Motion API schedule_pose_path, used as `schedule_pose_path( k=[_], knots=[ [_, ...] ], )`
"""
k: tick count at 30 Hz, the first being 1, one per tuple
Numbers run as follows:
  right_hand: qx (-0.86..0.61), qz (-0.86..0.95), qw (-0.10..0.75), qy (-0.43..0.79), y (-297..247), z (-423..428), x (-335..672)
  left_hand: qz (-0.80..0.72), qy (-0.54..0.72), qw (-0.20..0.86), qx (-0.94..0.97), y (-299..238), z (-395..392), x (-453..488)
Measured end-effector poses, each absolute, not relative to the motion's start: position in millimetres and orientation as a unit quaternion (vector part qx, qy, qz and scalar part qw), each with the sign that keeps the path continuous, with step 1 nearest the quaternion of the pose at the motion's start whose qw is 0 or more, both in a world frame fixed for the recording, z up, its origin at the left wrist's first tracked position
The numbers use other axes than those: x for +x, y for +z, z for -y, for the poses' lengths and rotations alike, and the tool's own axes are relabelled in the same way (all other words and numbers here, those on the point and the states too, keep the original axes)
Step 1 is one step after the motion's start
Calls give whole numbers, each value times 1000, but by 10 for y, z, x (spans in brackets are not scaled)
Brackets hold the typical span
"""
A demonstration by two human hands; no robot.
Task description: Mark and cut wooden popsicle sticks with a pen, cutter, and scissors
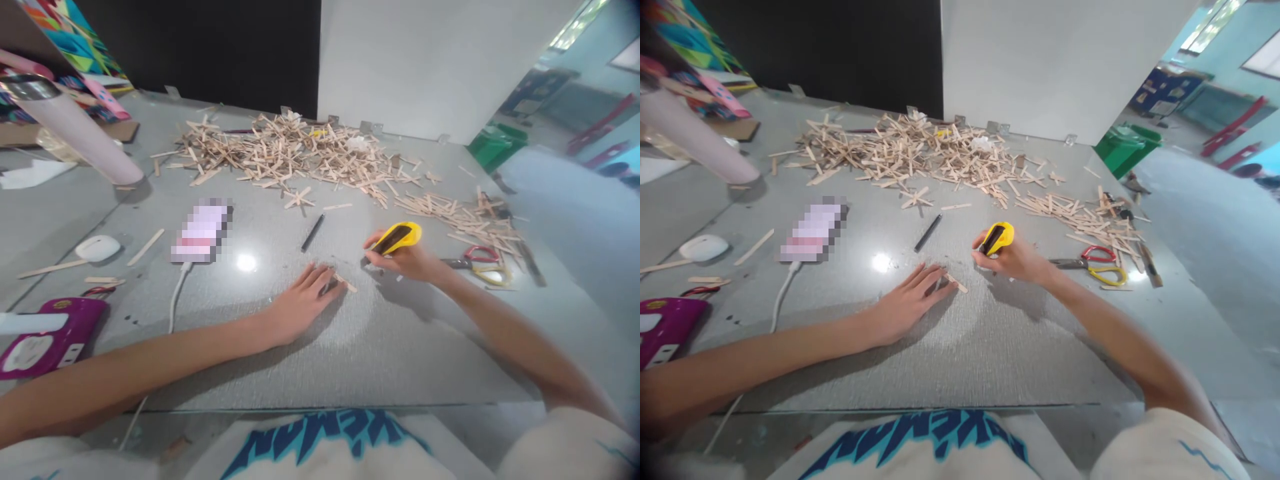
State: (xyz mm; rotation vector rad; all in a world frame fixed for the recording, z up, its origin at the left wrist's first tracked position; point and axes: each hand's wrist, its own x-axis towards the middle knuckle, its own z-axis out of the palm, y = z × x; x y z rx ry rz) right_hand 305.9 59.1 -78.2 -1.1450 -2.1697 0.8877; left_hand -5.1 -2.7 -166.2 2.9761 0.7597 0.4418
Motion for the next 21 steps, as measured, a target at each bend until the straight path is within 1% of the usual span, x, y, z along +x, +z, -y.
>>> schedule_pose_path(
  k=[4,7,9,12,16,21],
  knots=[
    [-429,807,216,344,-832,-598,3074,-249,145,1,958,-1649,30,-35],
    [-463,787,189,361,-868,-535,2994,-255,159,4,954,-1630,39,-23],
    [-484,749,209,401,-915,-459,2891,-258,164,9,952,-1609,47,-19],
    [-483,692,266,465,-987,-320,2720,-255,158,3,954,-1573,54,-21],
    [-449,725,294,432,-1025,-191,2601,-251,149,8,956,-1546,60,-31],
    [-457,724,322,404,-1123,-192,2633,-250,160,3,955,-1549,73,-24]
  ],
)
